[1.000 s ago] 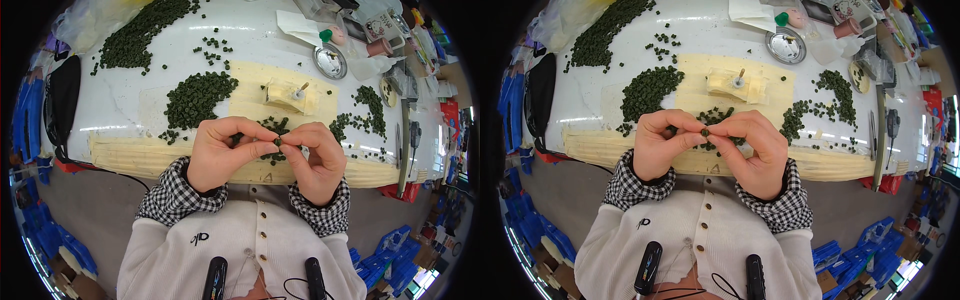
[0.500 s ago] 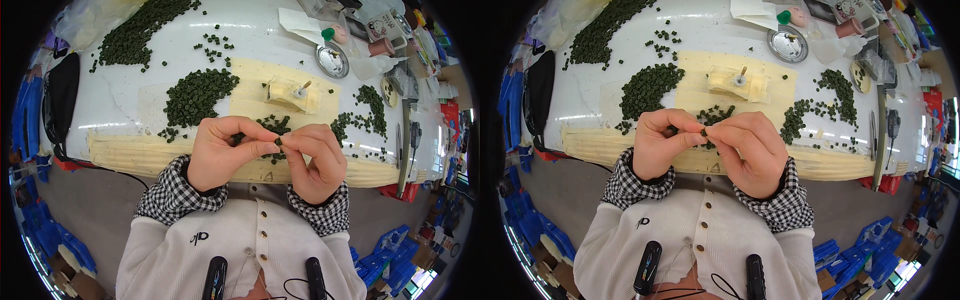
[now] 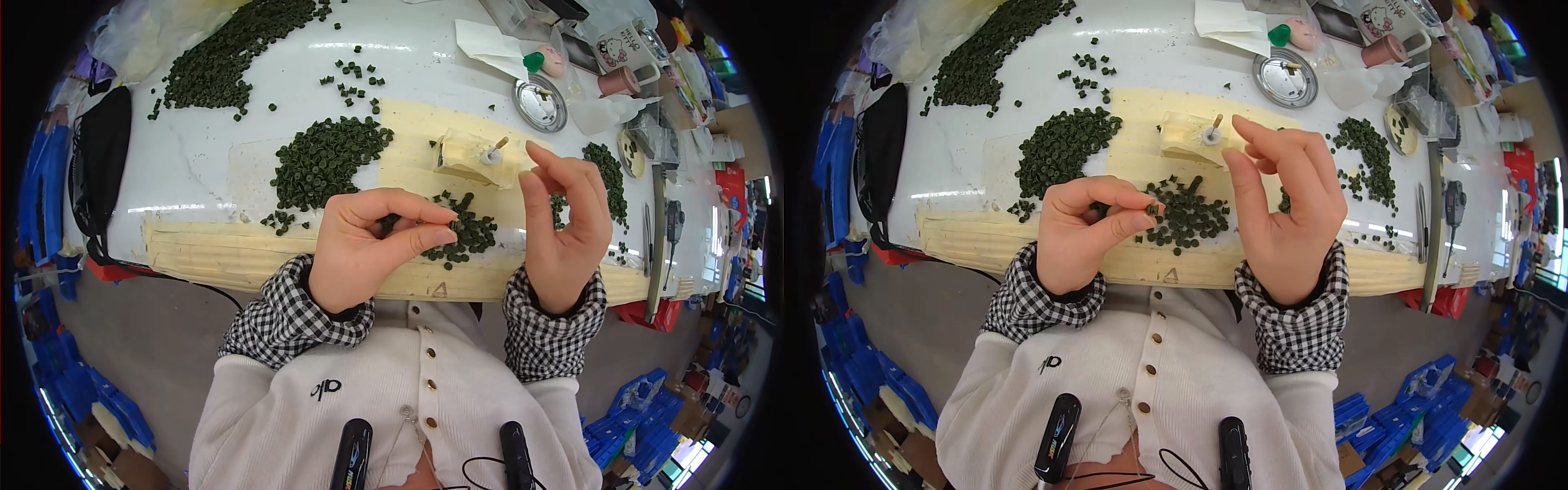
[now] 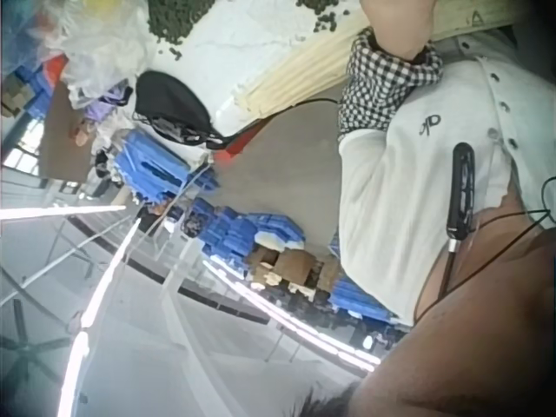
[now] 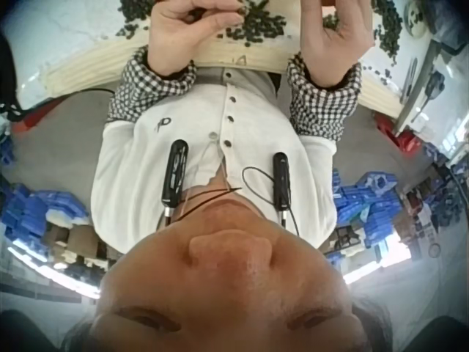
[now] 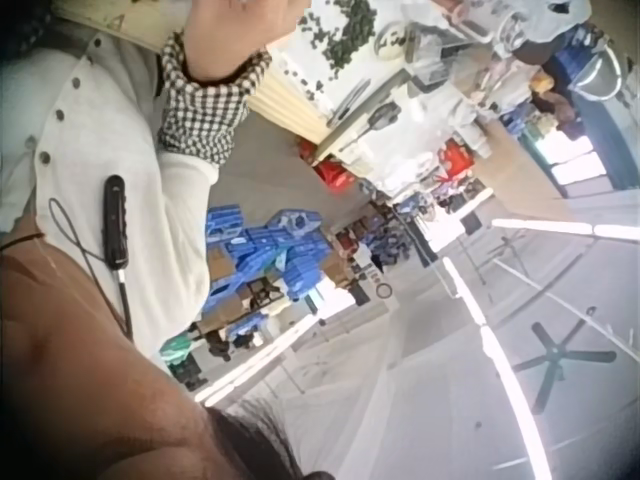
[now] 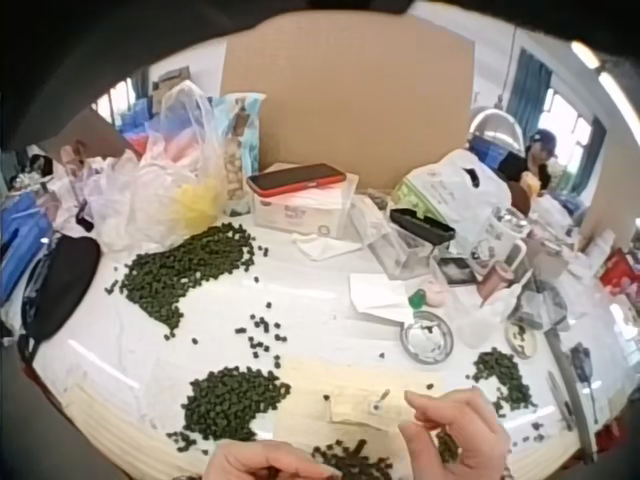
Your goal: Assembling small green and black plastic pieces at a factory workstation.
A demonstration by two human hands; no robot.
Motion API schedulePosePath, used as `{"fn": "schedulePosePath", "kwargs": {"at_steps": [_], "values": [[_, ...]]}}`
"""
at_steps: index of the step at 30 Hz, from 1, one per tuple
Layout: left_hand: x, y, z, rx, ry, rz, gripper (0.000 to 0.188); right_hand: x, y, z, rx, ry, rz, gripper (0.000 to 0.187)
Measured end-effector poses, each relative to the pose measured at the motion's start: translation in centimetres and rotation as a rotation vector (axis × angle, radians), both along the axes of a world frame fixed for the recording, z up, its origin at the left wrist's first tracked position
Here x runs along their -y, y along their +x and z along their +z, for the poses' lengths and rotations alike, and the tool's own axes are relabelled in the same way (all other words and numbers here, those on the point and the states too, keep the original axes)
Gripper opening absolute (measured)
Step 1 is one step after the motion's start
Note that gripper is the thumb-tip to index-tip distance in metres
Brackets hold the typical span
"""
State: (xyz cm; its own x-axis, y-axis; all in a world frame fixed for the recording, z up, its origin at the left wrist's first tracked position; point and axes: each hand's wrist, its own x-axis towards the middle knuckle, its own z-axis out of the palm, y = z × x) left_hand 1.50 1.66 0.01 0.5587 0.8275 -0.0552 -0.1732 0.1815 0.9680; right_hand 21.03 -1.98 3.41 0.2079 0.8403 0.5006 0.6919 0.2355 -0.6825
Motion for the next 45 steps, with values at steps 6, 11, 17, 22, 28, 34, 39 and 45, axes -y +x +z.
{"fn": "schedulePosePath", "kwargs": {"at_steps": [6, 11, 17, 22, 28, 34, 39, 45], "values": [[0.0, 0.2, 0.2, -0.01, -0.019, 0.02, 0.014, -2.4, 0.9, 0.4, 0.178, -0.043, 0.024, 0.016], [0.0, 0.1, 0.1, -0.015, -0.008, 0.019, 0.014, -2.6, 1.0, -0.2, 0.169, -0.072, 0.066, 0.01], [0.1, 0.0, 0.0, -0.007, -0.004, 0.015, 0.015, -0.2, -0.1, 2.6, 0.016, 0.184, 0.087, 0.008], [0.2, 0.6, -0.1, 0.043, -0.023, 0.072, 0.015, 0.3, -1.1, 1.2, -0.311, -0.001, 0.35, 0.011], [0.2, 0.5, -0.1, 0.05, -0.006, 0.078, 0.014, 0.3, -1.6, 1.0, -0.416, -0.078, 0.395, 0.01], [0.1, 0.1, -0.1, 0.029, 0.013, 0.023, 0.016, 0.1, -1.4, 1.0, -0.323, -0.072, 0.398, 0.01], [0.1, 0.1, -0.2, 0.031, -0.008, 0.02, 0.016, 0.1, -1.3, 1.1, -0.262, -0.077, 0.417, 0.01], [0.1, 0.5, -0.2, 0.059, -0.029, 0.072, 0.015, -0.1, -1.2, 1.7, -0.409, -0.047, 0.248, 0.016]]}}
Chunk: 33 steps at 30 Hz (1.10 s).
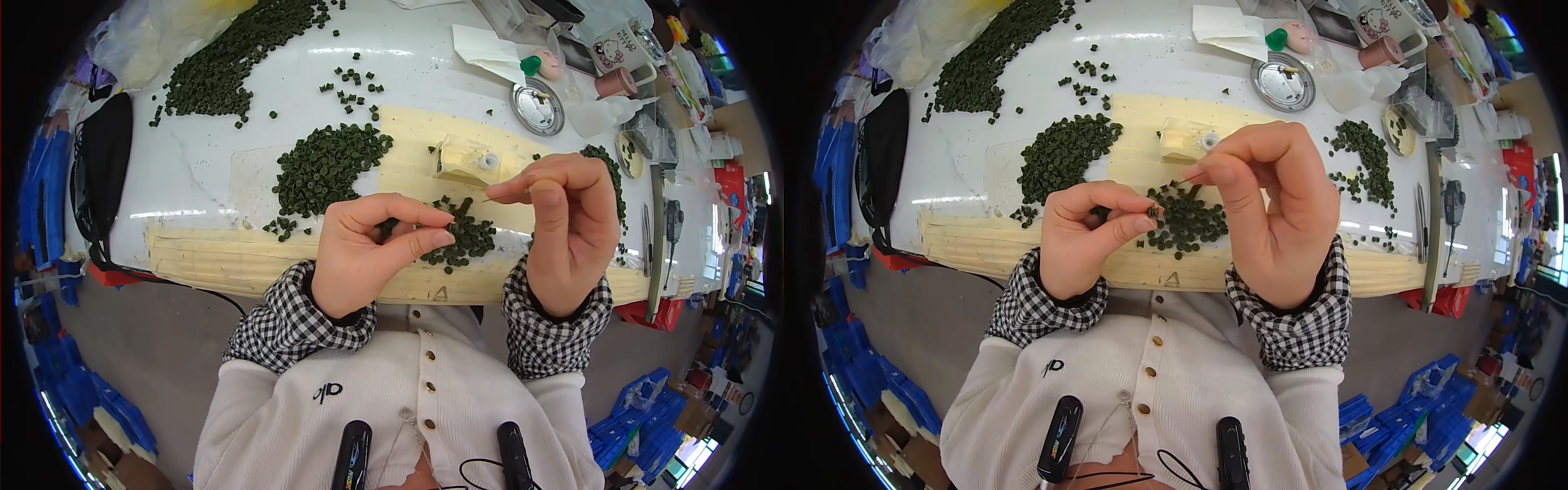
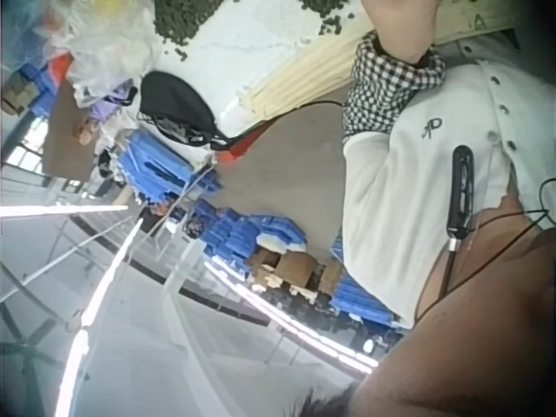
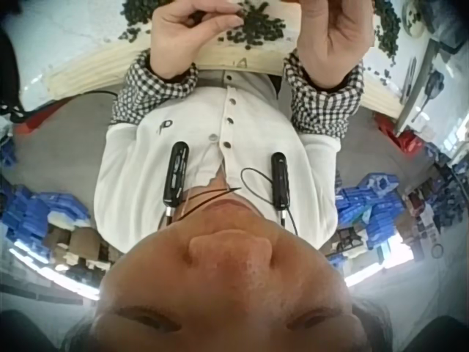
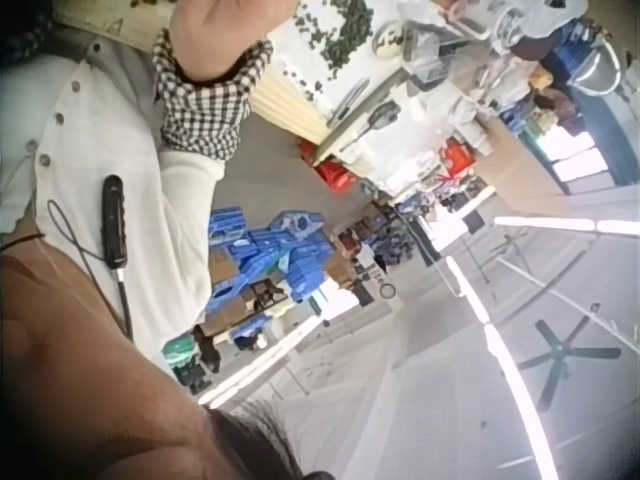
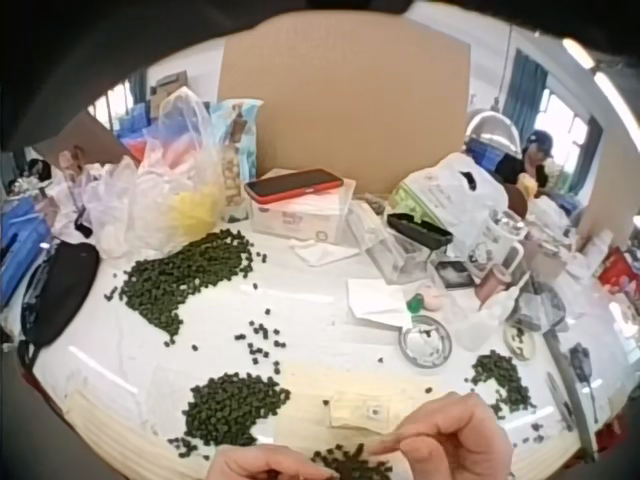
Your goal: Assembling small green and black plastic pieces at a factory workstation.
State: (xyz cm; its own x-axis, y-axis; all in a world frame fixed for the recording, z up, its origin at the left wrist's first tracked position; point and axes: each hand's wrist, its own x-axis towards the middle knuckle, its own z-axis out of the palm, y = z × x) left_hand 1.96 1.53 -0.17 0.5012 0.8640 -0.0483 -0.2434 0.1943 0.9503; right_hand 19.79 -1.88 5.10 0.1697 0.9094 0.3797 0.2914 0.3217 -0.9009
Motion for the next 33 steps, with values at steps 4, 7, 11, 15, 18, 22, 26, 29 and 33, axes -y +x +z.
{"fn": "schedulePosePath", "kwargs": {"at_steps": [4, 7, 11, 15, 18, 22, 26, 29, 33], "values": [[0.2, 0.0, 0.1, -0.006, -0.018, 0.022, 0.014, -1.1, 1.2, -1.4, 0.218, 0.108, -0.255, 0.012], [0.2, -0.3, -0.1, -0.033, -0.056, 0.027, 0.014, -1.9, 1.2, -1.1, 0.387, 0.173, -0.283, 0.009], [0.1, -0.2, -0.5, 0.024, -0.046, 0.059, 0.014, -2.3, 1.4, -1.6, 0.558, 0.153, -0.267, 0.011], [0.3, 0.0, -0.4, 0.036, -0.048, 0.095, 0.014, -2.2, 1.3, -1.4, 0.629, 0.137, -0.293, 0.014], [0.4, 0.0, -0.5, 0.05, -0.031, 0.129, 0.014, -0.9, 0.8, -0.6, 0.551, 0.14, -0.281, 0.016], [0.5, 0.2, -0.4, 0.072, 0.014, 0.157, 0.015, 1.7, -0.5, -0.5, 0.303, 0.016, -0.041, 0.02], [0.4, 0.2, -0.3, 0.057, 0.068, 0.136, 0.015, 2.9, -1.5, -1.9, 0.192, -0.037, 0.03, 0.028], [0.4, 0.2, -0.1, 0.03, 0.092, 0.135, 0.015, 2.9, -1.6, -2.3, 0.17, -0.062, 0.067, 0.029], [0.4, 0.2, 0.1, -0.023, 0.169, 0.134, 0.014, 2.7, -1.3, -2.6, 0.193, -0.054, 0.09, 0.029]]}}
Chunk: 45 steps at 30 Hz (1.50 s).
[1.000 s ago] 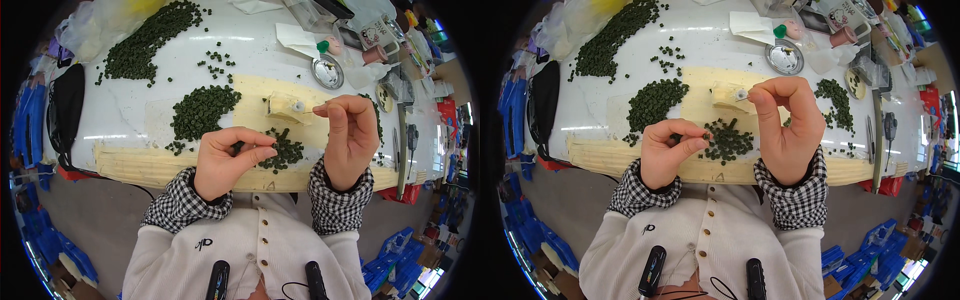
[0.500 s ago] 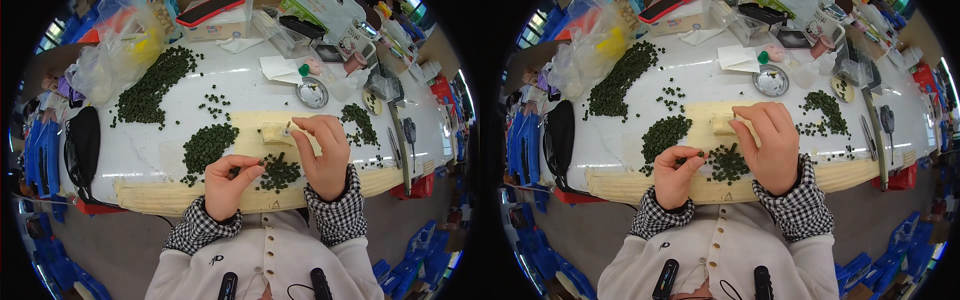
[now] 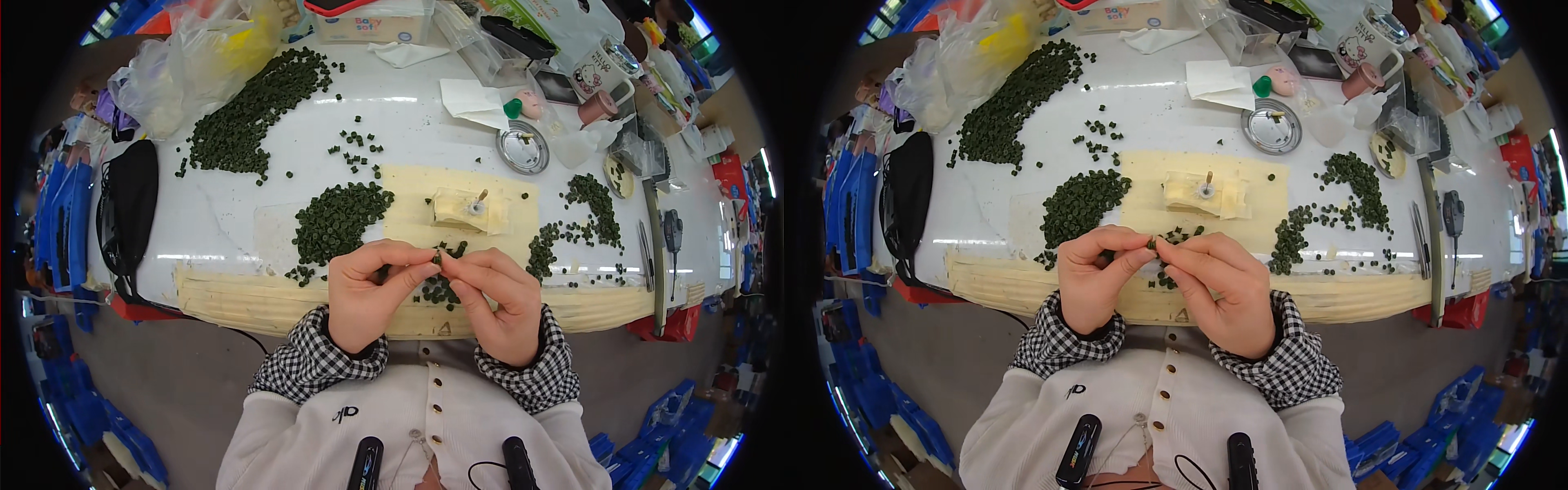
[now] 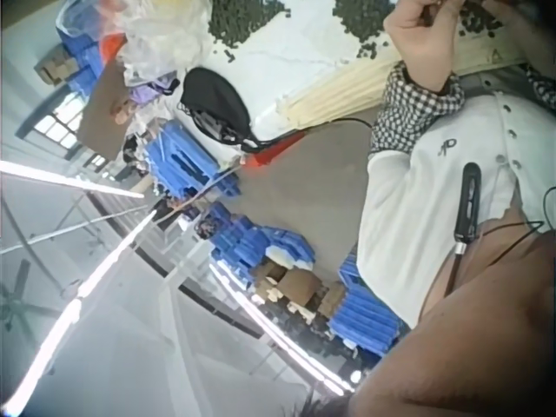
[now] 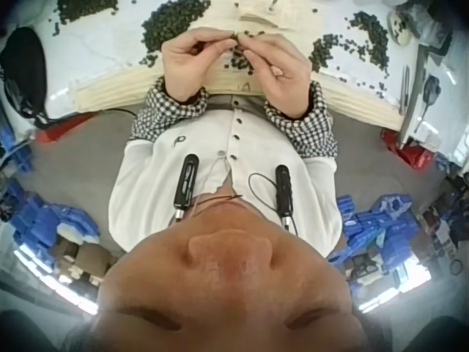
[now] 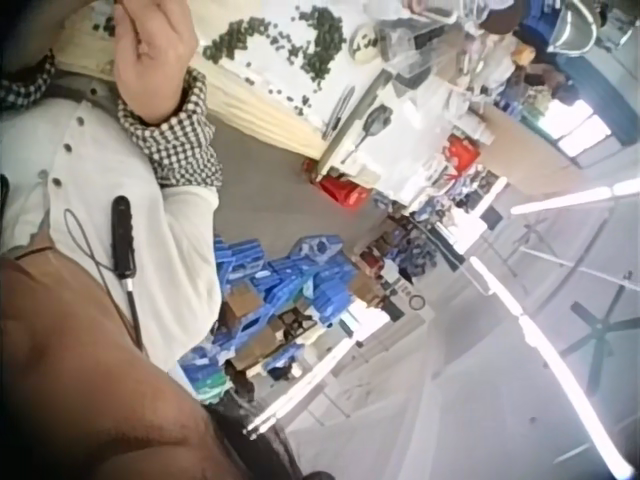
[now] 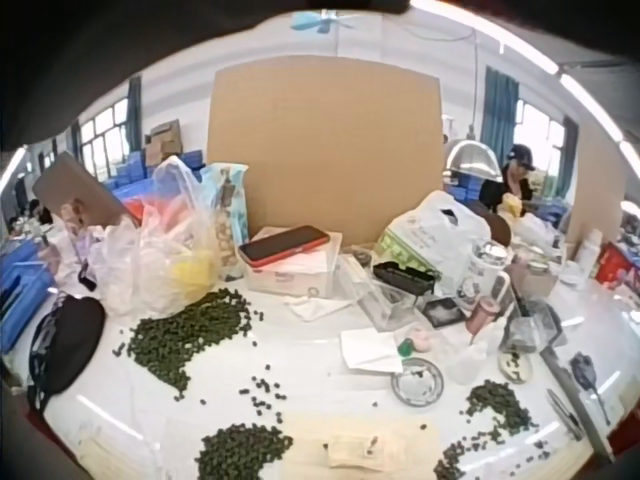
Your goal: Assembling small green and black plastic pieces at a factory workstation.
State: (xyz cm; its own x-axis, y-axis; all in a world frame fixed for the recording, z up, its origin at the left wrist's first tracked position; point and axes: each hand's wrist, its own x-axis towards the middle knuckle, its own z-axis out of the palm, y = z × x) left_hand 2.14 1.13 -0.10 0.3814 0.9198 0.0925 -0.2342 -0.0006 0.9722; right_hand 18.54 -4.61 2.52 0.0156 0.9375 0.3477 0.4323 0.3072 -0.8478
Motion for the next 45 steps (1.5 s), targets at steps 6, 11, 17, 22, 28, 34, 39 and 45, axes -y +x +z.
{"fn": "schedulePosePath", "kwargs": {"at_steps": [6, 11, 17, 22, 28, 34, 39, 45], "values": [[-0.2, 0.1, 0.1, -0.065, 0.039, -0.017, 0.013, -0.3, 0.9, 0.0, 0.102, 0.033, 0.047, 0.032], [-0.2, 0.0, -0.2, -0.055, 0.004, -0.027, 0.014, -0.8, 1.3, -0.1, 0.155, 0.107, 0.115, 0.035], [-0.3, -0.2, -0.2, -0.049, 0.006, -0.052, 0.016, -1.1, 1.6, -0.3, 0.208, 0.152, 0.155, 0.036], [-0.3, -0.3, 0.0, -0.052, 0.004, -0.065, 0.016, -1.1, 1.8, -0.4, 0.207, 0.148, 0.158, 0.035], [-0.4, -0.2, 0.0, -0.058, -0.018, -0.067, 0.017, -1.0, 1.6, -1.1, 0.15, 0.163, 0.135, 0.034], [-0.4, -0.2, -0.2, -0.074, -0.022, -0.051, 0.018, -0.9, 1.5, -0.8, 0.125, 0.136, 0.126, 0.032], [-0.4, -0.3, -0.3, -0.082, -0.009, -0.07, 0.018, -0.8, 1.3, -0.8, 0.117, 0.132, 0.104, 0.032], [-0.4, -0.2, -0.3, -0.044, 0.007, -0.066, 0.019, -0.8, 1.3, -1.1, 0.138, 0.156, 0.093, 0.032]]}}
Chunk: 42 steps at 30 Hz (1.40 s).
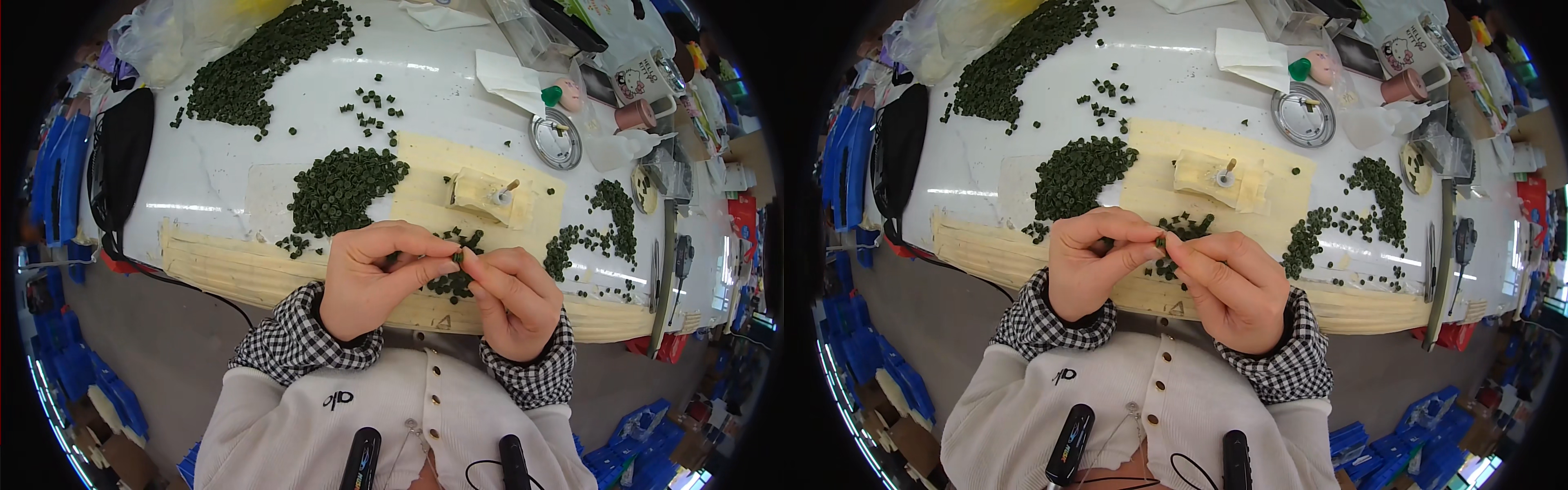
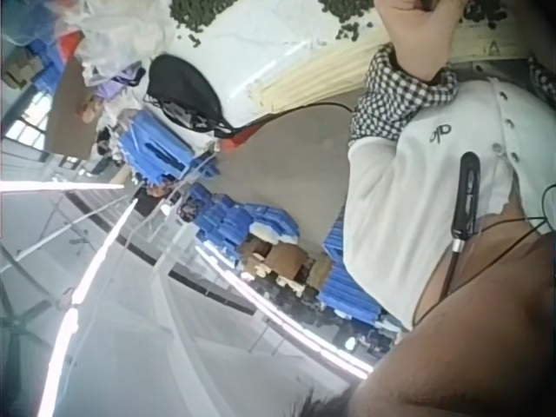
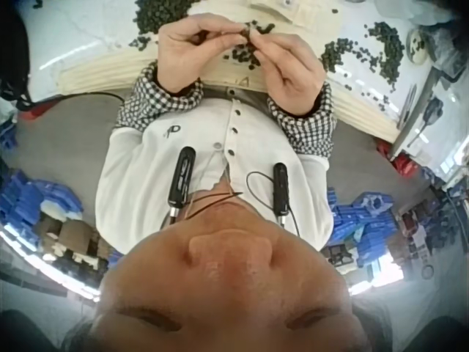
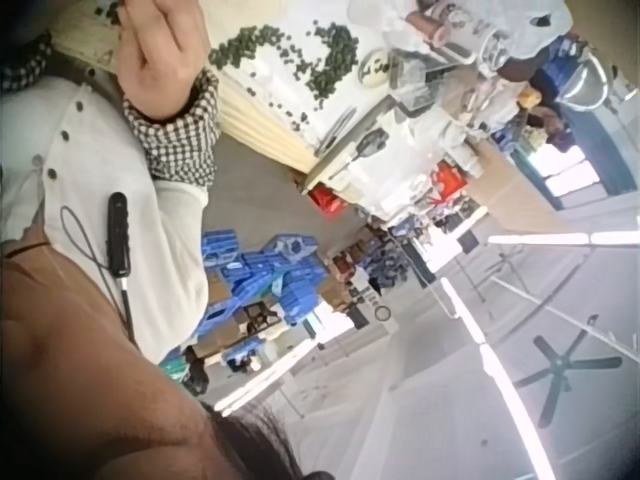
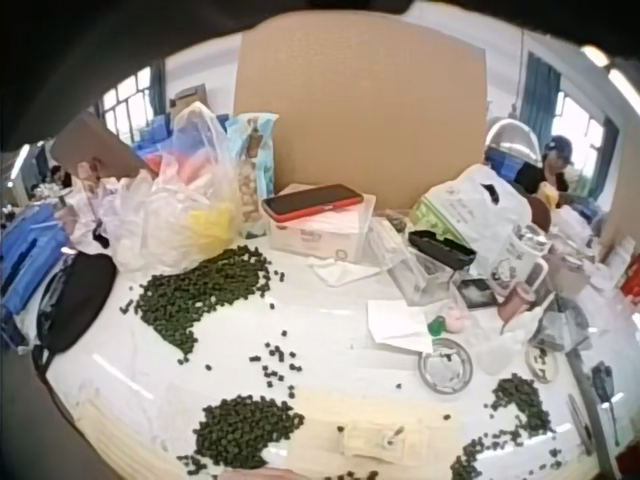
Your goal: Assembling small green and black plastic pieces at a factory workstation.
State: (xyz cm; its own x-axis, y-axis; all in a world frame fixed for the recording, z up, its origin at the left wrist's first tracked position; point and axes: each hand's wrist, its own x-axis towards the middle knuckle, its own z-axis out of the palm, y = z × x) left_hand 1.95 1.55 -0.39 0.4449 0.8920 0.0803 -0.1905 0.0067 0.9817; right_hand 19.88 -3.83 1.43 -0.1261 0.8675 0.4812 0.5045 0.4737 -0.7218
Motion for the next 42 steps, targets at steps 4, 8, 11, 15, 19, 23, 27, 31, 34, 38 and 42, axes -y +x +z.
{"fn": "schedulePosePath", "kwargs": {"at_steps": [4, 8, 11, 15, 19, 23, 27, 31, 34, 38, 42], "values": [[0.03, -0.02, -0.05, -0.001, 0.008, 0.006, 0.02, 0.01, -0.02, -0.01, 0.001, -0.006, -0.001, 0.031], [0.07, 0.02, -0.09, -0.003, 0.019, 0.007, 0.02, 0.02, -0.04, -0.01, -0.007, -0.003, 0.001, 0.031], [0.02, -0.05, -0.15, -0.009, 0.027, 0.001, 0.021, 0.01, -0.02, -0.1, -0.01, 0.004, 0.003, 0.03], [0.02, -0.01, 0.01, -0.009, 0.015, -0.001, 0.021, -0.04, -0.04, -0.05, -0.002, 0.007, 0.002, 0.031], [0.09, 0.09, -0.03, 0.006, 0.013, 0.007, 0.02, -0.02, -0.1, 0.02, -0.006, 0.008, 0.002, 0.032], [0.08, -0.11, -0.17, -0.006, 0.008, -0.006, 0.019, -0.05, -0.03, 0.1, -0.002, 0.007, 0.009, 0.033], [0.13, 0.07, 0.01, -0.01, 0.01, 0.003, 0.018, -0.04, -0.05, -0.02, 0.0, 0.009, 0.006, 0.033], [0.16, 0.16, -0.08, -0.013, -0.005, 0.004, 0.017, 0.16, -0.1, -0.03, -0.021, -0.003, -0.015, 0.032], [0.18, 0.18, -0.02, -0.037, -0.05, 0.0, 0.016, 0.15, -0.08, -0.11, -0.022, -0.008, -0.039, 0.031], [0.2, 0.21, 0.16, -0.041, -0.114, -0.014, 0.015, 0.12, -0.03, -0.2, -0.025, -0.009, -0.049, 0.029], [0.23, 0.32, 0.32, -0.019, -0.131, -0.012, 0.014, 0.19, 0.01, -0.16, -0.023, -0.015, -0.052, 0.029]]}}
